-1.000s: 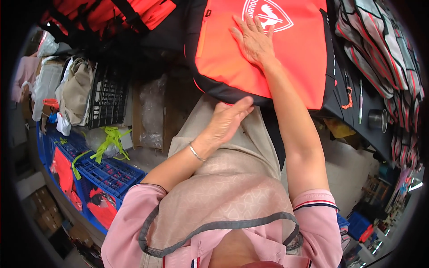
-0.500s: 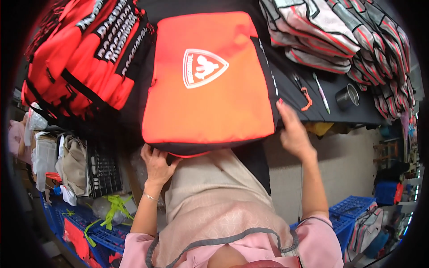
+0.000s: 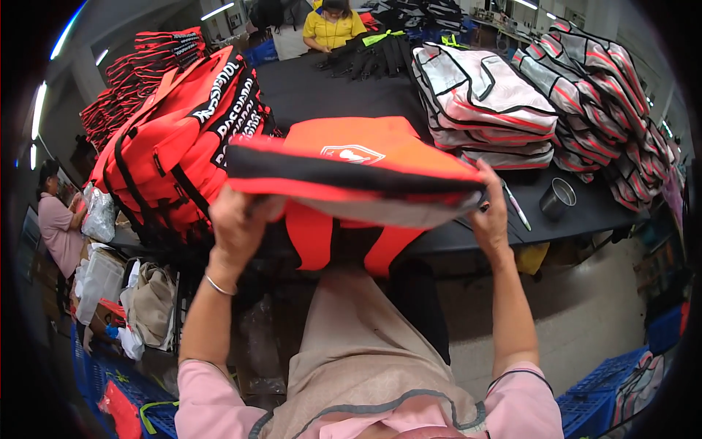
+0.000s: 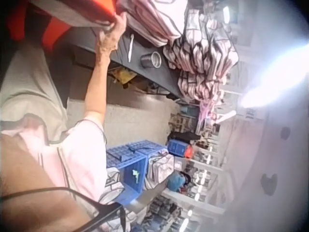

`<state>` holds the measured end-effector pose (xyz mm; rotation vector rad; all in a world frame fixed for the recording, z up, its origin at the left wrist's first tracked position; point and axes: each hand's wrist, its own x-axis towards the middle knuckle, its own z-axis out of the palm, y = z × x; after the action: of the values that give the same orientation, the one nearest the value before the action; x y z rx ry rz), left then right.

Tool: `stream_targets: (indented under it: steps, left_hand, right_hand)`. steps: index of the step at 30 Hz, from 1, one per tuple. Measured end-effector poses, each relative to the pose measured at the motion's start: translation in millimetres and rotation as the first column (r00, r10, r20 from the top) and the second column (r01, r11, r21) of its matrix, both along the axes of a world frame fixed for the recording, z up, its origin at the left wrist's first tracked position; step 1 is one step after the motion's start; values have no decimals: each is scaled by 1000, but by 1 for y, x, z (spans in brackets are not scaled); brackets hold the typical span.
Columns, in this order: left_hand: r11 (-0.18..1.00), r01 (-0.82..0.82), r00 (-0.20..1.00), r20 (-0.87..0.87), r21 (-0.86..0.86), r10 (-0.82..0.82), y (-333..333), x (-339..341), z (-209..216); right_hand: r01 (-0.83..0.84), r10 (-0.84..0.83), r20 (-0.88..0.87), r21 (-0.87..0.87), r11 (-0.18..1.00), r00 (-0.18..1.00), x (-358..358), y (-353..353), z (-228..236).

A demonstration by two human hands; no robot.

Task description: Checking and packing neon-colored backpacks in a manufacturing facility.

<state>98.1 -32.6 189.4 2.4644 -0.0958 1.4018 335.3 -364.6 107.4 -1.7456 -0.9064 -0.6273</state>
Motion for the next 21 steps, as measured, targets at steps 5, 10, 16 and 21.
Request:
stream_targets:
  steps: [5,10,16,21]
  left_hand:
    - [982,-150,973,192,113,126,-36,1,143]
    - [994,-58,984,171,88,42,-28,-9,231]
    - [987,-155,957,-258,-52,137,30,56,215]
    - [864,-393,898,-73,315,435,114,135,70]
  right_hand:
    - [32,-39,13,352,936,999,-2,-7,99]
    - [122,-162,79,375,919,984,-20,-5,181]
    - [71,-73,-194,-20,997,978,54,26,148]
    - [94,-197,-383,-272,958,902,95,86,36]
